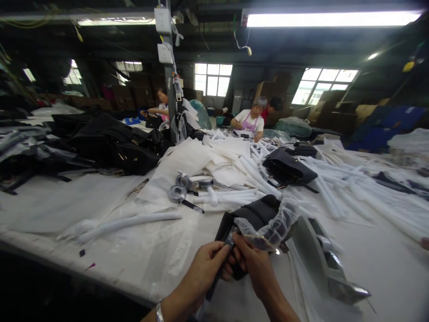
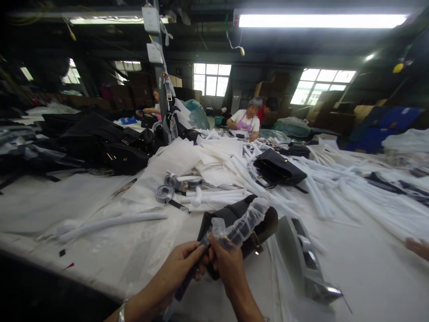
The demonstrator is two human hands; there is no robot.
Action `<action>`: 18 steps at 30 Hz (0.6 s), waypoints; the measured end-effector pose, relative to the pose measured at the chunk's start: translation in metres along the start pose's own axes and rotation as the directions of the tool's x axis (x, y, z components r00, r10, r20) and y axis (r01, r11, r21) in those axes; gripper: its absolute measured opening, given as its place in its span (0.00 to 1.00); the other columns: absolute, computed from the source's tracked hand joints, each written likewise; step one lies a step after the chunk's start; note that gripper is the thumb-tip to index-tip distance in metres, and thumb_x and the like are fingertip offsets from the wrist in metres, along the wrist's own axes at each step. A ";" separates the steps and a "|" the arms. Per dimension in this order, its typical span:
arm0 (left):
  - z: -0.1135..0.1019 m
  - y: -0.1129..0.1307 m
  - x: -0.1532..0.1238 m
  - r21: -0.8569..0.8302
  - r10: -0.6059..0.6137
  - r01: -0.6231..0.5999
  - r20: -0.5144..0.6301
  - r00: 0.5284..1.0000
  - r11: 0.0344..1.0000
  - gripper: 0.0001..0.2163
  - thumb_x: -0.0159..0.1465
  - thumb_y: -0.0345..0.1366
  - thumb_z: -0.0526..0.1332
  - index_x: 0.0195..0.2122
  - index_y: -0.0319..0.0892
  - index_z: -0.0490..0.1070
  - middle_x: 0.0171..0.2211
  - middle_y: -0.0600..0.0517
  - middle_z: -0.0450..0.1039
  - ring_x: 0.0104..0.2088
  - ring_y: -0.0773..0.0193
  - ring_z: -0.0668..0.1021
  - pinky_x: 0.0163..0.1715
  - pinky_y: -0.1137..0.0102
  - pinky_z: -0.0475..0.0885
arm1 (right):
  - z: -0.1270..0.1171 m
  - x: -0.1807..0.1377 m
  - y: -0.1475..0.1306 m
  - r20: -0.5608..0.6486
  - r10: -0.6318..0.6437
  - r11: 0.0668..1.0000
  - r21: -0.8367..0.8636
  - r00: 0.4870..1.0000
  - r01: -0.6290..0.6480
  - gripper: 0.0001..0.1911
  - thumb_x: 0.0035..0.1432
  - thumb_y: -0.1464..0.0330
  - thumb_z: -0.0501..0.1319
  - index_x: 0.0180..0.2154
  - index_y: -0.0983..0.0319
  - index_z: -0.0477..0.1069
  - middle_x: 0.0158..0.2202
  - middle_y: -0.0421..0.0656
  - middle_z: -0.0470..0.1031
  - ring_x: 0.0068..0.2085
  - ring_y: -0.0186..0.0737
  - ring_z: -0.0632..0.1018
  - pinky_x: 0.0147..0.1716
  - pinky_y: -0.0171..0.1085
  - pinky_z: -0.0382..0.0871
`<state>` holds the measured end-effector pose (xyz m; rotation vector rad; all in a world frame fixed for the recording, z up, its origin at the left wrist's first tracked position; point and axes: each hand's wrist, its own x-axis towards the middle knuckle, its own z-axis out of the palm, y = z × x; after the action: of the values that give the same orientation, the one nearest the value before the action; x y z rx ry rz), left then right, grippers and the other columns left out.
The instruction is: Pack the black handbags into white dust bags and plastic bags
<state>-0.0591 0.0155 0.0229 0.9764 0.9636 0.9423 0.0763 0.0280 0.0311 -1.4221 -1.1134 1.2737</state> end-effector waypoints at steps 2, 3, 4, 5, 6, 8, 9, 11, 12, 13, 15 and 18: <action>0.000 -0.005 -0.002 0.013 0.038 -0.037 -0.035 0.999 0.999 0.21 0.62 0.54 0.62 0.30 0.37 0.74 0.22 0.54 0.70 0.20 0.73 0.67 0.19 0.79 0.58 | 0.000 -0.001 -0.002 -0.007 -0.012 1.000 -0.005 1.000 0.012 0.29 0.55 0.49 0.62 0.14 0.60 0.60 0.12 0.34 0.59 0.17 0.29 0.59 0.20 0.33 0.53; 0.001 -0.007 -0.002 0.021 0.054 -0.053 -0.054 0.997 0.998 0.20 0.63 0.53 0.62 0.31 0.37 0.74 0.21 0.55 0.68 0.19 0.74 0.65 0.18 0.79 0.55 | -0.001 -0.002 -0.004 -0.012 -0.017 1.000 -0.009 1.000 0.017 0.29 0.55 0.49 0.62 0.14 0.60 0.60 0.12 0.34 0.59 0.17 0.29 0.60 0.20 0.32 0.54; 0.001 -0.009 -0.003 0.032 0.067 -0.065 -0.077 0.995 0.997 0.20 0.63 0.53 0.63 0.32 0.37 0.74 0.19 0.56 0.67 0.18 0.74 0.63 0.17 0.79 0.52 | -0.001 -0.002 -0.005 -0.016 -0.022 1.000 -0.013 1.000 0.022 0.29 0.55 0.49 0.63 0.14 0.60 0.61 0.12 0.34 0.59 0.16 0.29 0.60 0.20 0.32 0.54; 0.002 -0.011 -0.002 0.045 0.079 -0.075 -0.102 0.992 0.996 0.19 0.62 0.53 0.63 0.33 0.37 0.75 0.19 0.56 0.66 0.18 0.75 0.62 0.17 0.79 0.51 | -0.002 -0.002 -0.006 -0.019 -0.026 0.999 -0.018 0.999 0.026 0.29 0.55 0.49 0.63 0.13 0.60 0.61 0.12 0.34 0.59 0.16 0.29 0.60 0.19 0.32 0.55; 0.003 -0.012 -0.002 0.057 0.086 -0.080 -0.125 0.988 0.995 0.20 0.62 0.53 0.64 0.34 0.37 0.75 0.19 0.56 0.67 0.17 0.74 0.62 0.17 0.78 0.50 | -0.002 -0.001 -0.006 -0.021 -0.029 0.999 -0.023 0.999 0.029 0.29 0.55 0.50 0.63 0.13 0.60 0.61 0.12 0.34 0.59 0.16 0.28 0.60 0.19 0.31 0.55; 0.006 -0.013 0.000 0.074 0.098 -0.086 -0.167 0.981 0.994 0.21 0.60 0.53 0.65 0.36 0.37 0.75 0.22 0.53 0.71 0.17 0.74 0.63 0.16 0.78 0.51 | -0.001 0.001 -0.007 -0.024 -0.034 0.999 -0.033 0.999 0.033 0.29 0.54 0.50 0.63 0.12 0.60 0.61 0.10 0.34 0.59 0.15 0.28 0.61 0.18 0.31 0.56; 0.007 -0.013 0.001 0.078 0.100 -0.087 -0.179 0.979 0.993 0.21 0.59 0.54 0.66 0.37 0.37 0.76 0.23 0.53 0.72 0.16 0.74 0.63 0.16 0.77 0.51 | 0.000 0.001 -0.007 -0.024 -0.035 0.999 -0.038 0.999 0.034 0.30 0.54 0.49 0.63 0.12 0.60 0.60 0.10 0.34 0.58 0.14 0.28 0.61 0.17 0.30 0.56; 0.007 -0.013 0.002 0.081 0.093 -0.079 -0.188 0.978 0.994 0.22 0.57 0.55 0.67 0.36 0.37 0.76 0.24 0.52 0.73 0.16 0.75 0.62 0.16 0.77 0.52 | 0.003 0.000 -0.007 -0.019 -0.043 0.998 -0.054 0.999 0.042 0.30 0.53 0.49 0.63 0.11 0.60 0.60 0.09 0.35 0.59 0.12 0.29 0.61 0.14 0.30 0.55; 0.007 -0.012 0.002 0.086 0.083 -0.067 -0.197 0.977 0.994 0.23 0.55 0.55 0.67 0.35 0.36 0.76 0.23 0.53 0.72 0.16 0.75 0.61 0.16 0.77 0.52 | 0.002 -0.002 -0.007 -0.014 -0.052 0.997 -0.066 0.999 0.051 0.30 0.53 0.48 0.62 0.11 0.60 0.61 0.09 0.35 0.60 0.12 0.29 0.62 0.13 0.30 0.56; 0.007 -0.011 0.002 0.095 0.070 -0.051 -0.210 0.975 0.994 0.23 0.54 0.56 0.68 0.35 0.37 0.76 0.23 0.54 0.71 0.16 0.75 0.61 0.16 0.77 0.52 | 0.000 -0.005 -0.008 -0.010 -0.061 0.995 -0.079 0.998 0.060 0.29 0.54 0.49 0.62 0.11 0.60 0.63 0.09 0.36 0.62 0.12 0.30 0.64 0.13 0.30 0.56; 0.005 -0.008 0.001 0.114 0.041 -0.013 -0.247 0.968 0.993 0.23 0.52 0.56 0.69 0.34 0.37 0.76 0.20 0.56 0.68 0.16 0.74 0.60 0.17 0.77 0.51 | -0.015 -0.015 -0.011 -0.008 -0.090 0.990 -0.111 0.996 0.088 0.27 0.56 0.50 0.61 0.14 0.60 0.68 0.12 0.37 0.67 0.13 0.32 0.68 0.14 0.30 0.59; 0.005 -0.004 0.000 0.127 0.015 0.022 -0.286 0.958 0.992 0.24 0.50 0.57 0.70 0.34 0.39 0.76 0.16 0.59 0.63 0.16 0.73 0.58 0.18 0.77 0.50 | -0.069 -0.034 -0.014 -0.177 -0.241 0.938 -0.293 0.954 0.182 0.21 0.59 0.52 0.60 0.24 0.59 0.77 0.18 0.38 0.74 0.20 0.36 0.75 0.22 0.32 0.67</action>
<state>-0.0536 0.0131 0.0205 0.9614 1.2834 1.0472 0.1417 -0.0059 0.0555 -1.5500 -1.2937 0.8172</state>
